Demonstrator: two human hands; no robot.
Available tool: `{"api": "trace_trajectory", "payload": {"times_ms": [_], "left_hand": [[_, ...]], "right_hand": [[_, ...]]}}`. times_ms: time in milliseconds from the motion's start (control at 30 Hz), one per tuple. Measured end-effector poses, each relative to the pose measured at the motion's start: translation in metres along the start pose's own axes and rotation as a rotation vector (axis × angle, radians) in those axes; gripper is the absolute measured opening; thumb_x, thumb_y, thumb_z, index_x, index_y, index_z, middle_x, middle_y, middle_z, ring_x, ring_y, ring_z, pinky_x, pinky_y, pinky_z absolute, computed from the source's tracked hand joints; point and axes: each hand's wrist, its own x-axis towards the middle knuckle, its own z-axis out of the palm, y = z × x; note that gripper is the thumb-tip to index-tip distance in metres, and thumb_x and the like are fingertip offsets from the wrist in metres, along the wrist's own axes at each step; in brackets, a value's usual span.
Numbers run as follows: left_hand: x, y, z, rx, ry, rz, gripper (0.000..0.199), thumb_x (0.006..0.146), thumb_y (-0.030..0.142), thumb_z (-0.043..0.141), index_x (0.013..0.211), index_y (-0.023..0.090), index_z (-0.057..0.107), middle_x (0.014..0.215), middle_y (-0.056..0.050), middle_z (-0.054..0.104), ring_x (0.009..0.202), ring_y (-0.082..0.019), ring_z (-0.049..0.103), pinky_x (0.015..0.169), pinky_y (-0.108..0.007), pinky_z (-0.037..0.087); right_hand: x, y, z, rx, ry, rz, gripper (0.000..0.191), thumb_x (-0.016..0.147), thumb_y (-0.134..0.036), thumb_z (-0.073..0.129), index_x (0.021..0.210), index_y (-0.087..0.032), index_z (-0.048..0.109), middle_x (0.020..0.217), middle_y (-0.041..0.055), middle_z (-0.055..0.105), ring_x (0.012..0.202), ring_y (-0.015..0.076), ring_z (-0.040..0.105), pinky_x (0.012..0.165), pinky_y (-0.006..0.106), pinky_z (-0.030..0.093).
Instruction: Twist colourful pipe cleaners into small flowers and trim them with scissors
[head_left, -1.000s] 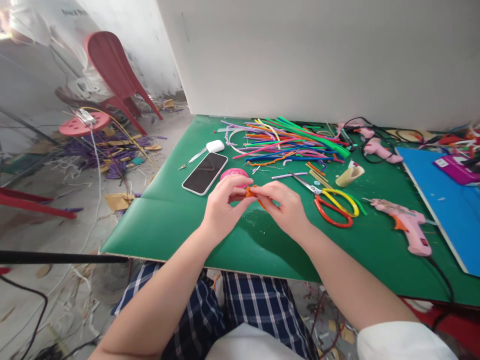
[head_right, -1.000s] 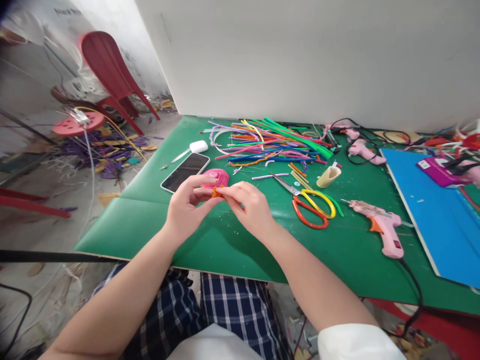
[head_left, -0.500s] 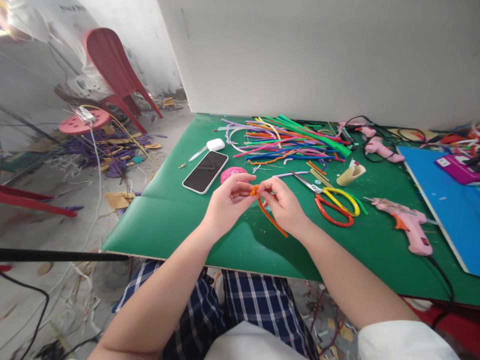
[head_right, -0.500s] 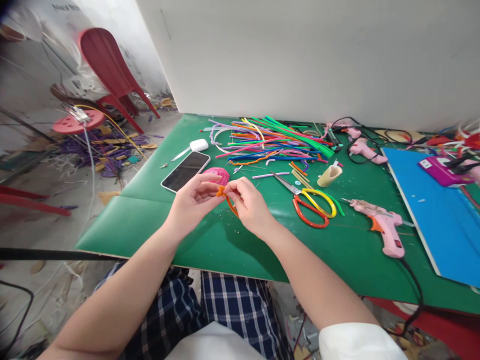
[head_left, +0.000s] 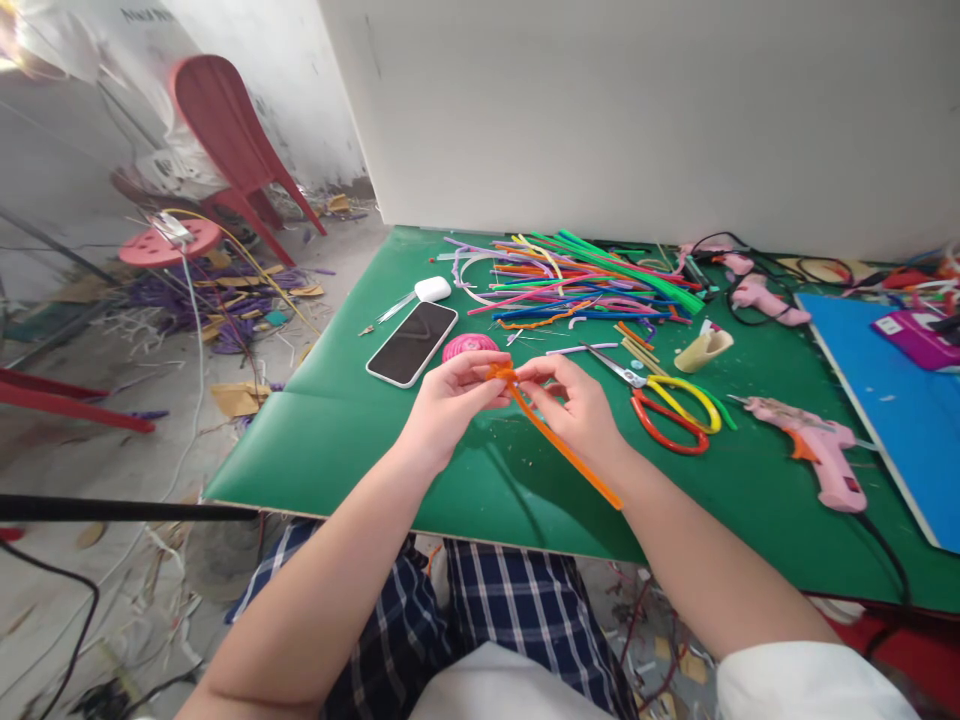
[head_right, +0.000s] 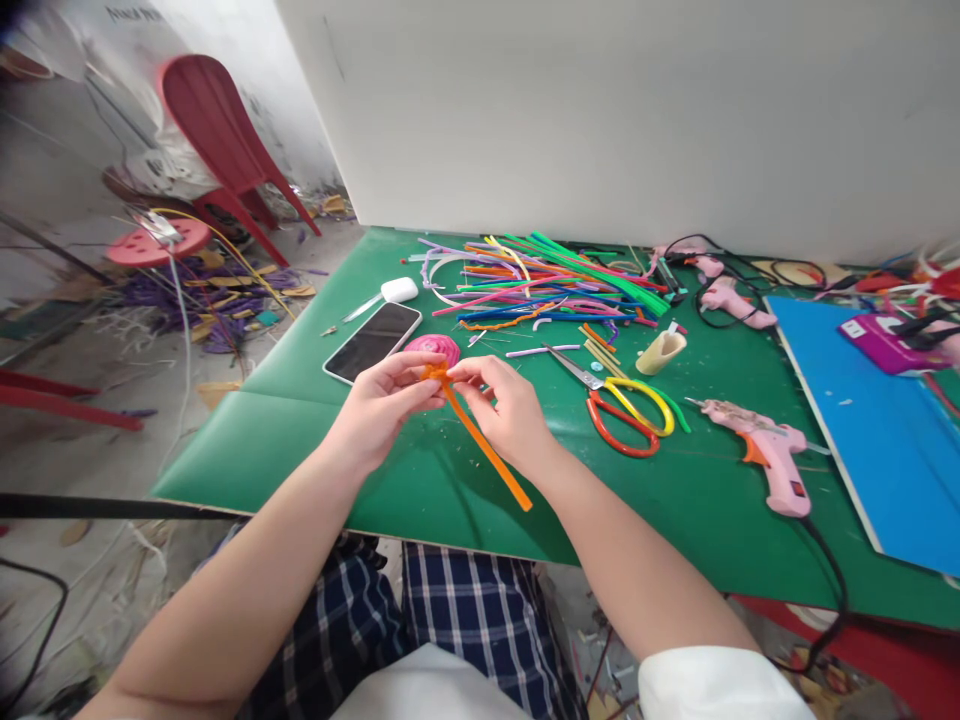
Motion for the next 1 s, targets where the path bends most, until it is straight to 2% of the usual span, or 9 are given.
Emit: {"api": "trace_trajectory", "payload": {"times_ms": [133, 400, 567, 700, 800, 900, 1000], "left_hand": [[-0.0001, 0.0002, -0.0018, -0.064, 0.004, -0.039, 0.026, 0.065, 0.021, 0.071, 0.091, 0.019, 0.066, 0.076, 0.0, 0.066, 0.07, -0.01, 0.064, 0.065, -0.02, 0.055], [-0.0005, 0.0036, -0.0033, -0.093, -0.018, -0.089, 0.025, 0.065, 0.023, 0.071, 0.09, 0.019, 0.069, 0.088, -0.003, 0.069, 0.077, -0.013, 0.065, 0.068, -0.021, 0.054], [-0.0001, 0.002, -0.0039, -0.033, 0.007, -0.072, 0.027, 0.068, 0.031, 0.07, 0.09, 0.016, 0.07, 0.087, -0.006, 0.07, 0.077, -0.016, 0.065, 0.07, -0.026, 0.055], [0.002, -0.0011, -0.0048, 0.005, 0.048, -0.052, 0.029, 0.065, 0.033, 0.072, 0.089, 0.016, 0.07, 0.084, -0.006, 0.071, 0.069, -0.015, 0.066, 0.07, -0.027, 0.056], [0.0027, -0.0014, -0.0046, -0.01, 0.062, -0.05, 0.03, 0.064, 0.032, 0.073, 0.09, 0.016, 0.07, 0.085, -0.006, 0.071, 0.07, -0.015, 0.066, 0.069, -0.027, 0.056], [0.0016, -0.0009, -0.0035, -0.002, 0.057, -0.044, 0.03, 0.064, 0.031, 0.073, 0.09, 0.016, 0.07, 0.085, -0.006, 0.071, 0.069, -0.015, 0.067, 0.067, -0.026, 0.057], [-0.0002, -0.0006, -0.0024, 0.035, 0.047, -0.034, 0.029, 0.064, 0.03, 0.073, 0.089, 0.016, 0.07, 0.083, -0.005, 0.072, 0.068, -0.015, 0.067, 0.066, -0.026, 0.057]], "right_hand": [[0.0008, 0.0007, -0.0018, -0.115, -0.052, -0.166, 0.02, 0.083, -0.014, 0.05, 0.097, -0.025, 0.06, 0.097, 0.0031, 0.062, 0.088, 0.0134, 0.059, 0.063, 0.023, 0.051], [0.0003, -0.0029, -0.0005, -0.234, 0.04, -0.304, 0.014, 0.081, -0.019, 0.056, 0.091, -0.022, 0.065, 0.092, 0.0058, 0.064, 0.087, 0.0151, 0.061, 0.079, 0.03, 0.051], [-0.001, -0.0039, -0.0003, -0.228, 0.03, -0.269, 0.017, 0.083, -0.02, 0.053, 0.092, -0.026, 0.066, 0.094, 0.0041, 0.065, 0.089, 0.0159, 0.061, 0.08, 0.033, 0.051], [-0.0015, -0.0052, -0.0012, -0.14, 0.045, -0.139, 0.019, 0.083, -0.023, 0.053, 0.098, -0.027, 0.064, 0.095, 0.0031, 0.066, 0.083, 0.0155, 0.061, 0.068, 0.03, 0.053], [-0.0008, -0.0052, -0.0014, -0.115, 0.067, -0.065, 0.016, 0.082, -0.028, 0.056, 0.094, -0.026, 0.066, 0.089, 0.0023, 0.067, 0.079, 0.0155, 0.061, 0.063, 0.029, 0.052], [-0.0004, -0.0043, -0.0009, -0.121, 0.079, -0.06, 0.012, 0.081, -0.029, 0.058, 0.089, -0.026, 0.066, 0.086, 0.0019, 0.068, 0.08, 0.0158, 0.061, 0.062, 0.028, 0.052], [-0.0005, -0.0032, -0.0006, -0.148, 0.089, -0.124, 0.011, 0.081, -0.025, 0.057, 0.088, -0.025, 0.066, 0.085, 0.0017, 0.068, 0.079, 0.0153, 0.061, 0.063, 0.028, 0.05]]}}
